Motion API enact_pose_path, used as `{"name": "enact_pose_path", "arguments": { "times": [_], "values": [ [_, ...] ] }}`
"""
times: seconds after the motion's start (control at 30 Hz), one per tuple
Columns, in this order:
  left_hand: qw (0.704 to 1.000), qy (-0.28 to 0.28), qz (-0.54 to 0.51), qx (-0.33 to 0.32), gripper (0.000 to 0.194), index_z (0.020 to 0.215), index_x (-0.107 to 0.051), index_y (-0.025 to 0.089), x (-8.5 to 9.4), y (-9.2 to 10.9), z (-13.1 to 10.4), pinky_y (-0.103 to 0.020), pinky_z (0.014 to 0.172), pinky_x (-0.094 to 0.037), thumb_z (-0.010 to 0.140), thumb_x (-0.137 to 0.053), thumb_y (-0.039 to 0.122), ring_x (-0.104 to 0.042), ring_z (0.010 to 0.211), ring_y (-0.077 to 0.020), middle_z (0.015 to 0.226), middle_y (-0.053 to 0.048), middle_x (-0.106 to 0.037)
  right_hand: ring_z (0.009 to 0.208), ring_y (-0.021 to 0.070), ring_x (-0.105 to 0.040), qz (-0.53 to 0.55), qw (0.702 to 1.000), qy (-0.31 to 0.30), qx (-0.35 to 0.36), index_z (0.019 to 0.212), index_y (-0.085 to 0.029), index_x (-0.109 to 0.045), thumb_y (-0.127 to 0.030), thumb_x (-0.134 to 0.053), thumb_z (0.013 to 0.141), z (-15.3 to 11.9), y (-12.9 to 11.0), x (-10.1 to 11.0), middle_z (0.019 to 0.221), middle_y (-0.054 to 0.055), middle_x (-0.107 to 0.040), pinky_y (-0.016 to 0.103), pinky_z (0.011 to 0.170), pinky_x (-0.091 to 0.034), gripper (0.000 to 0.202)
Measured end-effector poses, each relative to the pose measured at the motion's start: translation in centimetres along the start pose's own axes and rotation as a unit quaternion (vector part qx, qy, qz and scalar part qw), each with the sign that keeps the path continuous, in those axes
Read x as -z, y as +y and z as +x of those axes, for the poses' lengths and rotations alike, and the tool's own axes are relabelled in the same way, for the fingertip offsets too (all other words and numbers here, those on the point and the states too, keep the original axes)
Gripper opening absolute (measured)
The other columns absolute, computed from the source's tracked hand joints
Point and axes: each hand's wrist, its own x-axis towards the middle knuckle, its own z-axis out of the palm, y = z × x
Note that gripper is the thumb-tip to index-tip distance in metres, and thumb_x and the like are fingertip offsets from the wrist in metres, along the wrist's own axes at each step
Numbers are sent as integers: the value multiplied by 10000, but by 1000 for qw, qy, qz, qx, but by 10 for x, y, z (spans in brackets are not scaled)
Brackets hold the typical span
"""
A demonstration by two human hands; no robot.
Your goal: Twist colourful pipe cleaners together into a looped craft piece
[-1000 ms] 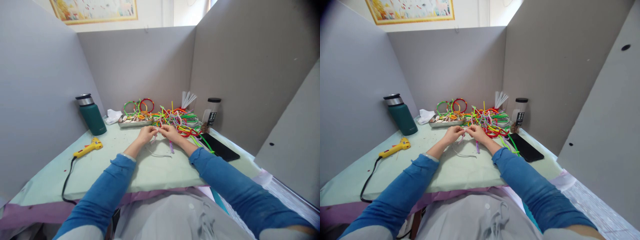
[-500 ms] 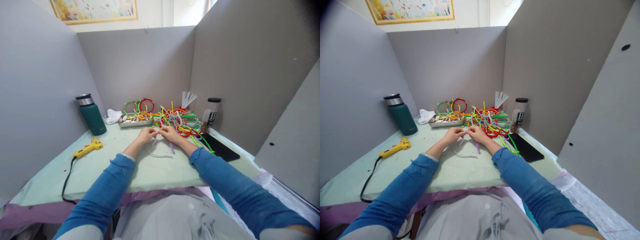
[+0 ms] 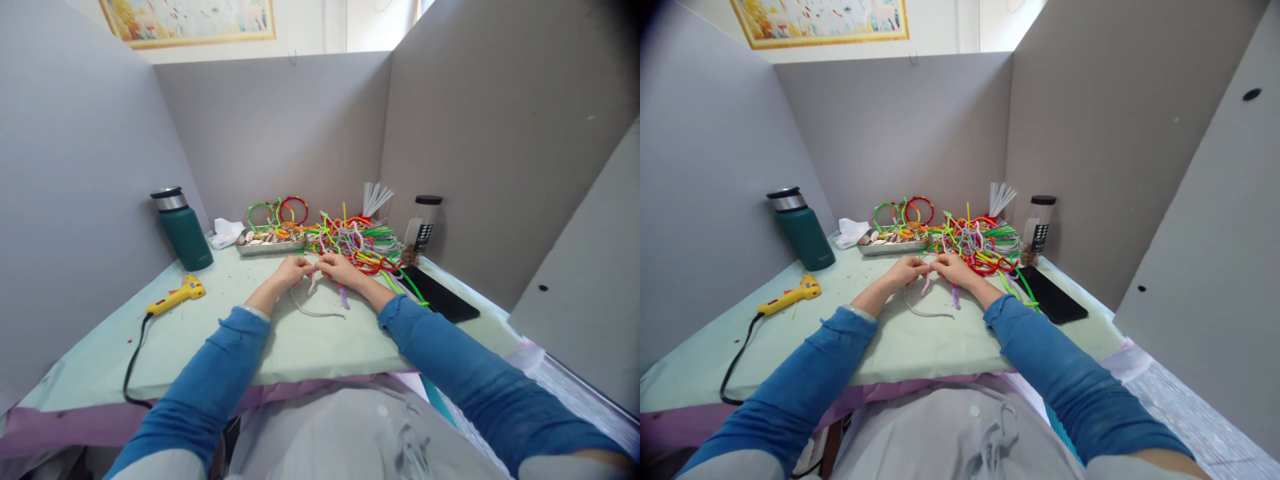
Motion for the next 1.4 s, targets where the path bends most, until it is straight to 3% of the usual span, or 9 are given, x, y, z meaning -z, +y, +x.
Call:
{"name": "enact_pose_path", "arguments": {
  "times": [0.4,0.67,0.93,1.07,1.23,1.4],
  "values": [
    [997,-33,-57,26,330,691,-595,98,2,4,-5,-211,369,-194,682,-628,426,-329,316,-26,557,-9,-576,442,62,-369,11,1000,8,6,661,-145,-513,-395,-522,734,-1,-2,0,497,-44,-462,198,433,-259,261],
    [999,-43,-18,15,321,612,-561,116,4,2,-5,-219,386,-170,708,-591,421,-319,308,-43,373,36,-420,444,63,-374,7,1000,3,12,661,-142,-526,-386,-523,728,-1,-2,0,498,-43,-468,200,441,-265,253],
    [998,-46,-34,-1,291,712,-593,101,3,4,-5,-208,380,-210,707,-593,392,-347,338,-34,549,-2,-550,431,59,-347,16,1000,14,2,657,-146,-517,-393,-532,723,-1,-3,1,483,-52,-451,201,443,-256,256],
    [998,-61,-25,-13,234,766,-602,106,3,2,-3,-189,378,-232,686,-615,326,-357,359,-34,540,9,-536,437,57,-350,15,1000,27,4,662,-145,-519,-408,-545,718,0,-3,2,486,-53,-450,198,449,-265,271],
    [998,-19,42,-37,174,797,-614,121,1,0,-2,-189,388,-276,675,-587,242,-384,360,-55,486,34,-481,433,54,-338,26,999,19,3,674,-144,-516,-433,-543,723,1,-1,1,483,-55,-439,193,433,-246,295],
    [987,30,142,-71,182,765,-642,127,1,4,-4,-202,435,-307,667,-568,262,-409,400,-69,500,30,-495,431,56,-339,27,1000,14,8,669,-145,-517,-445,-543,723,1,0,1,476,-56,-434,195,434,-246,306]
  ]
}}
